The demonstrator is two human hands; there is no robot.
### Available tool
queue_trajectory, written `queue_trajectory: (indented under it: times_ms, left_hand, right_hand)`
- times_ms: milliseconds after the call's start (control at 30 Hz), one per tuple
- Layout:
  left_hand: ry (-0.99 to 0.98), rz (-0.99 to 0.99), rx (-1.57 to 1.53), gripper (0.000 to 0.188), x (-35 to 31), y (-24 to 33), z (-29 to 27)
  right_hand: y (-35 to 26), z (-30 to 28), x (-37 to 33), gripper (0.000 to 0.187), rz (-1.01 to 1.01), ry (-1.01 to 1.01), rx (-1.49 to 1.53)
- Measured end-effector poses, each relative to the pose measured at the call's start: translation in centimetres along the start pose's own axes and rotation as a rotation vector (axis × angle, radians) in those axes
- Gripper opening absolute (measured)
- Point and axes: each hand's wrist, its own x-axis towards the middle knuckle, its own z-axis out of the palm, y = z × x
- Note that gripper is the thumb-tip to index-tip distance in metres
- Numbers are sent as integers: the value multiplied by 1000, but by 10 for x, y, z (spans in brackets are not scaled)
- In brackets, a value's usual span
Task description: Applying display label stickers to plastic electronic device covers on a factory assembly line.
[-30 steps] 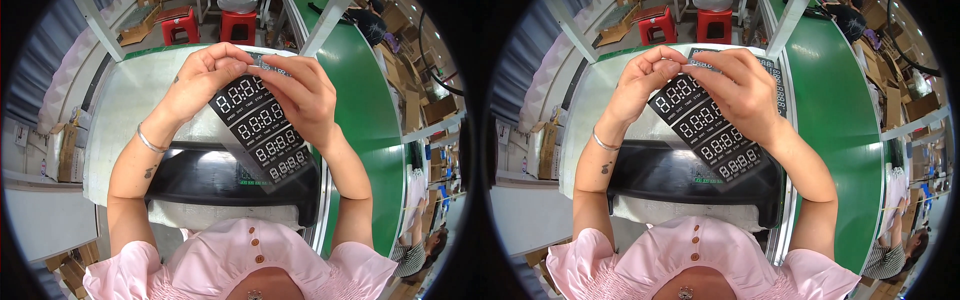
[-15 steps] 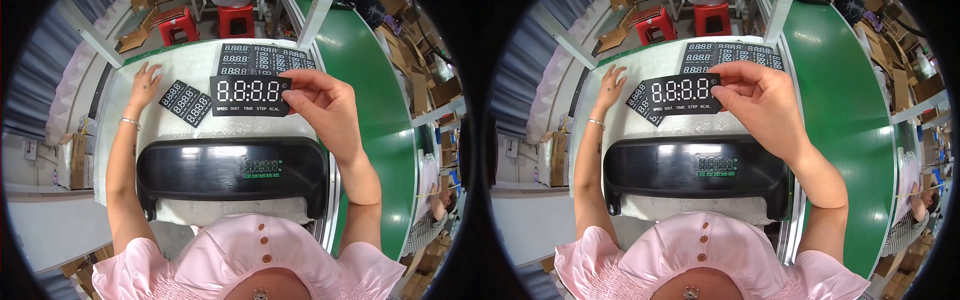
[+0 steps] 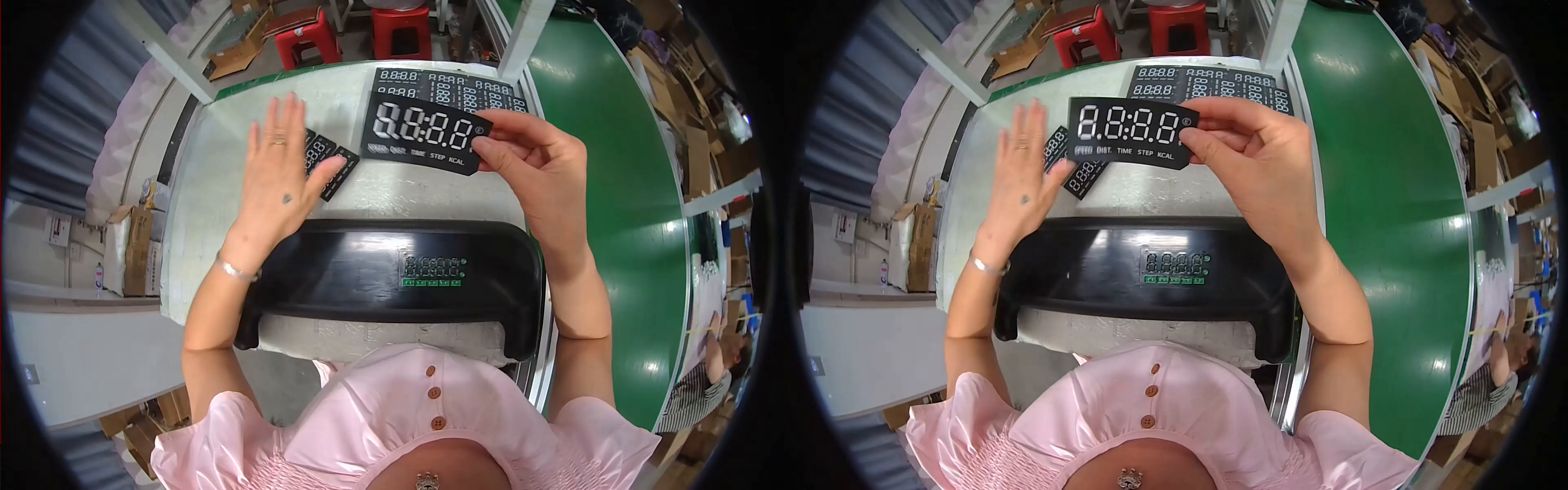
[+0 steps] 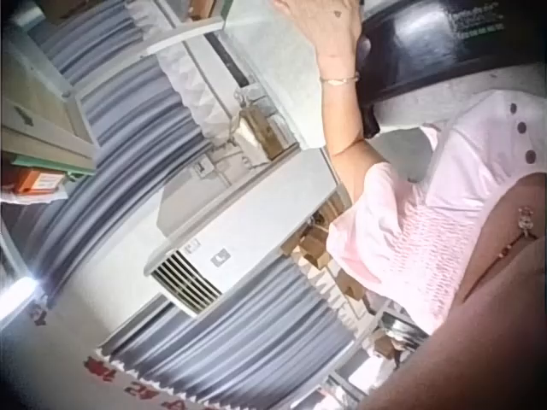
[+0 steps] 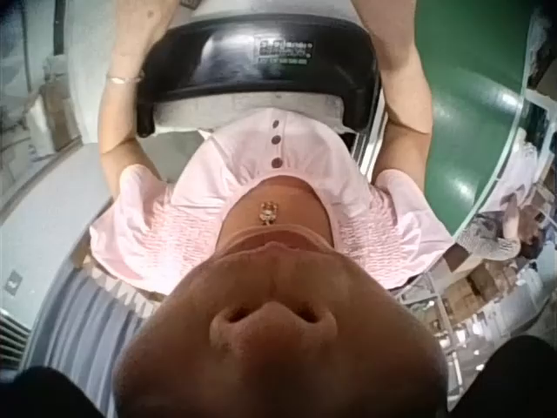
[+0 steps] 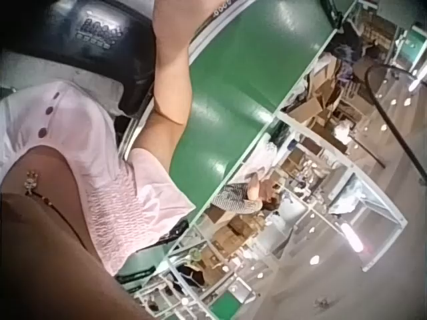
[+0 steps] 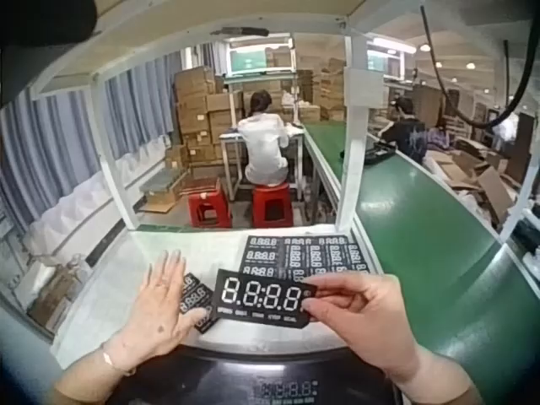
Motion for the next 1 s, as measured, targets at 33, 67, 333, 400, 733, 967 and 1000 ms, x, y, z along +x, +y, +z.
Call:
queue_trajectory:
  times_ms: [33, 67, 333, 400, 733, 967, 1000]
  left_hand:
    - [2, 13, 0, 84, 9, 6, -9]
    - [137, 86, -134, 87, 17, 24, -31]
    - [-130, -10, -7, 82, 7, 16, 11]
    - [31, -49, -38, 82, 1, 7, 8]
    - [8, 125, 21, 72, 11, 49, 5]
    - [161, 141, -328, 85, -21, 86, -35]
    - [44, 284, -395, 85, -23, 104, -45]
  right_hand:
    - [3, 0, 4, 23, -5, 13, 1]
    - [6, 0, 7, 24, 14, 2, -57]
    - [-5, -4, -13, 23, -74, -5, -65]
    - [1, -16, -9, 23, -27, 39, -58]
    - [1, -14, -18, 23, -78, 88, -65]
    - [14, -21, -24, 23, -1, 123, -82]
    - [15, -18, -26, 23, 12, 108, -60]
